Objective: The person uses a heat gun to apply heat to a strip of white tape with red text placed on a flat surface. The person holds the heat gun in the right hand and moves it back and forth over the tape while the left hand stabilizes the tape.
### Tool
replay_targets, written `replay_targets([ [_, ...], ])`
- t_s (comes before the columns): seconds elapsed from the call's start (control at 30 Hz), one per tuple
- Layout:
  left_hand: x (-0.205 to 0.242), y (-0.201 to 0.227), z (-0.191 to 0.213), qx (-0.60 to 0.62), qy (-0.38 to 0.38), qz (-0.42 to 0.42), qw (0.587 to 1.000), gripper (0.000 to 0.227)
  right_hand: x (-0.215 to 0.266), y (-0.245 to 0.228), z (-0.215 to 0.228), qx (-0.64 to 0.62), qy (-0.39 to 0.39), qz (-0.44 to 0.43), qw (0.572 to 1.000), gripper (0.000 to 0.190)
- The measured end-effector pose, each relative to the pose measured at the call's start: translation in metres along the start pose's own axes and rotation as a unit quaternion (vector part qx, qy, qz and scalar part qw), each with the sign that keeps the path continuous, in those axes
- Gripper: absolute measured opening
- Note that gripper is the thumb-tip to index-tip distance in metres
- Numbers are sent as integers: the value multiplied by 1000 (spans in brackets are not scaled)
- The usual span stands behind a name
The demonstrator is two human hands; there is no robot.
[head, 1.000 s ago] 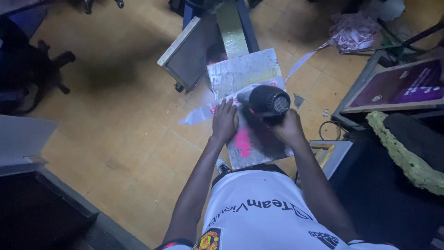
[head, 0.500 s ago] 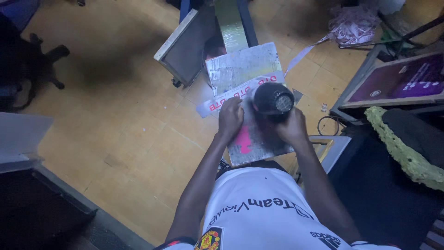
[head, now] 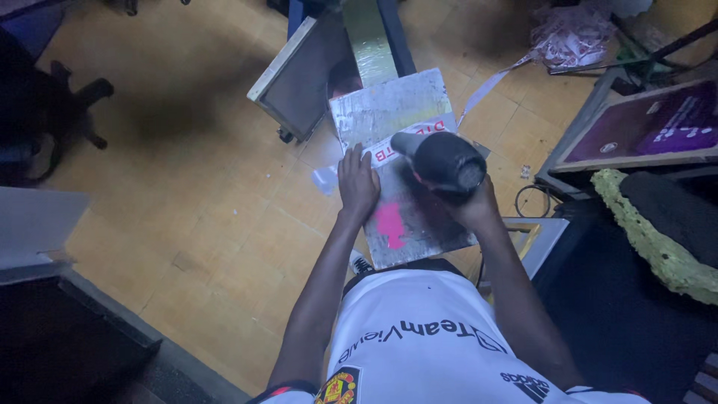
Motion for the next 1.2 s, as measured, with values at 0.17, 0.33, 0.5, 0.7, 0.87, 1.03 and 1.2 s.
replay_targets([
  [0.17, 0, 2, -7, -14, -26, -9, 1000, 43, -1, 8, 2, 1, 3, -3, 1000, 54],
  [0.33, 3, 2, -1, -1, -44, -9, 999, 44, 1, 15, -4, 7, -5, -9, 1000, 52],
  [0.5, 5, -21, -28, -33, 66, 47, 996, 51, -6, 20, -3, 10, -3, -15, 1000, 50],
  [0.7, 1, -47, -47, -37, -27, 159, 986, 63, -12, 24, -9, 15, -3, -24, 1000, 48],
  [0.87, -2, -26, -15, -49, -16, 177, 983, 61, -12, 33, -8, 13, 3, -32, 999, 47],
  [1.03, -2, -30, -22, -67, 47, 150, 985, 48, -12, 23, -10, 52, -9, -102, 993, 57],
  [1.2, -12, -28, -28, -113, 66, 88, 988, 30, -18, 51, -16, -21, -20, -1, 1000, 43],
])
Point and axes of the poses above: each hand's wrist, its own x-axis away from the middle knuckle, its own z-axis out of the back of the hand, y = z × x, the point moved 2 cm from there along -x, towards the middle knuckle, and after that the axes turned 9 degrees about -x, right-handed, at the moved point
